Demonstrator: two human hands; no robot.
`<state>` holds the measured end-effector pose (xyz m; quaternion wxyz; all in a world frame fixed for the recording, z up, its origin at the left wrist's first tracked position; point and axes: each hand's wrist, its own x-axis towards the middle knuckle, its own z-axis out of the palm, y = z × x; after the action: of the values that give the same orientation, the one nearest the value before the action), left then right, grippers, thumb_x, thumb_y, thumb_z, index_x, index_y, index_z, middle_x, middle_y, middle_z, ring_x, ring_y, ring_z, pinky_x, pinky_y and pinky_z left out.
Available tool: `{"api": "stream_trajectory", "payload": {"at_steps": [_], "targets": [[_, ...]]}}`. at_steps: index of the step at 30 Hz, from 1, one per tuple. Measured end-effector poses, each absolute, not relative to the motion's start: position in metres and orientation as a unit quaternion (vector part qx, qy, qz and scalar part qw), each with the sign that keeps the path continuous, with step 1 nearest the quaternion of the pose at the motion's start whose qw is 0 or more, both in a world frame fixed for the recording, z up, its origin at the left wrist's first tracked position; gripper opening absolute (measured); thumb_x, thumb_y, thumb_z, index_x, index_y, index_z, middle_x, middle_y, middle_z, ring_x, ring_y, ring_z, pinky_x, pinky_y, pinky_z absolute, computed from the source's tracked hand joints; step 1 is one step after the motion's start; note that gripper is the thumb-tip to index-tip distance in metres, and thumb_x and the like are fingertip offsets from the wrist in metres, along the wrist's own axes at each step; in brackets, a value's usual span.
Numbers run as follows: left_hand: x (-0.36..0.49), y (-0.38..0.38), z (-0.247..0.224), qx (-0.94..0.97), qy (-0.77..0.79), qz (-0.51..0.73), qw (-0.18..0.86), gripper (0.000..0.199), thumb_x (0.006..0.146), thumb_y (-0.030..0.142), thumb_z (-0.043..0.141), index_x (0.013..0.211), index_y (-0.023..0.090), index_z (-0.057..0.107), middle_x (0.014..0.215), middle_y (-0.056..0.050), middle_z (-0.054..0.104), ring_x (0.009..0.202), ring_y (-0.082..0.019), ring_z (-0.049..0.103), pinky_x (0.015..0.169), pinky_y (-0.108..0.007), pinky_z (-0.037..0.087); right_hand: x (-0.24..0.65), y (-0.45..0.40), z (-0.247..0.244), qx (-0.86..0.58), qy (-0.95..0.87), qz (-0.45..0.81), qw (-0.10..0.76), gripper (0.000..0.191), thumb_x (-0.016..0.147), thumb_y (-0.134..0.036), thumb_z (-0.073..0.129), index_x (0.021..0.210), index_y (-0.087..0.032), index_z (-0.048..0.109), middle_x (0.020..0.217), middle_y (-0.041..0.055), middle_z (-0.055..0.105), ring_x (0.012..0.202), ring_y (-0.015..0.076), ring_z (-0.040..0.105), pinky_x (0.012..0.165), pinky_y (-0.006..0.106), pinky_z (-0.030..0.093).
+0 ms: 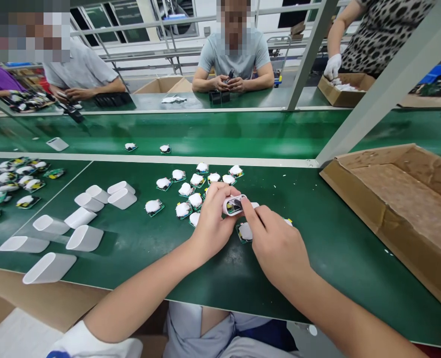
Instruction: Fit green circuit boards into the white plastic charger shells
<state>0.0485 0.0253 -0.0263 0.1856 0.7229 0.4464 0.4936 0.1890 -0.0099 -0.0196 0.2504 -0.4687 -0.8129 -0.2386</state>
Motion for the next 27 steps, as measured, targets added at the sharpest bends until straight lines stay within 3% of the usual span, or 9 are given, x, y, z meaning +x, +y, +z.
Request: {"api": "stream_trajectory", "payload": {"at_steps": [9,19,23,27], "targets": [[0.048,0.026,-0.023,0.712,0.457,0.498,0.191,0.019,0.076,0.008,0.066,0.084,0.020,0.052,0.087,-0.001,0.051,0.083,-0.014,0.050,0.070,-0.026,0.042,0.197,-0.008,-0.015,-0.502,-0.802,-0.137,0.294,0.040,0.090,-0.002,0.033,0.120,-0.011,0.058,0.075,0.0031,0.058,0.058,0.0129,0.051,0.051,0.024,0.037],[0.048,0.024,-0.032,0.759,0.448,0.460,0.107,0.027,0.077,0.002,0.056,0.096,0.021,0.050,0.095,-0.003,0.046,0.085,-0.015,0.050,0.071,-0.027,0.044,0.188,-0.013,-0.016,-0.538,-0.800,-0.159,0.212,0.047,0.080,0.003,0.039,0.119,-0.014,0.060,0.074,0.0018,0.057,0.054,0.0132,0.052,0.043,0.027,0.031],[0.048,0.023,-0.035,0.767,0.458,0.428,0.139,0.037,0.074,-0.006,0.046,0.099,0.021,0.049,0.097,-0.004,0.045,0.088,-0.014,0.050,0.073,-0.027,0.044,0.182,-0.014,-0.017,-0.530,-0.810,-0.165,0.191,0.046,0.078,0.004,0.043,0.118,-0.012,0.061,0.070,0.0017,0.056,0.052,0.0131,0.051,0.042,0.028,0.028],[0.050,0.024,-0.034,0.750,0.460,0.426,0.214,0.026,0.077,-0.001,0.050,0.091,0.020,0.051,0.094,-0.003,0.048,0.087,-0.014,0.051,0.072,-0.026,0.045,0.188,-0.010,-0.013,-0.538,-0.825,-0.085,0.152,0.049,0.077,0.002,0.048,0.121,-0.017,0.059,0.078,0.0021,0.060,0.056,0.0136,0.054,0.043,0.027,0.027]]}}
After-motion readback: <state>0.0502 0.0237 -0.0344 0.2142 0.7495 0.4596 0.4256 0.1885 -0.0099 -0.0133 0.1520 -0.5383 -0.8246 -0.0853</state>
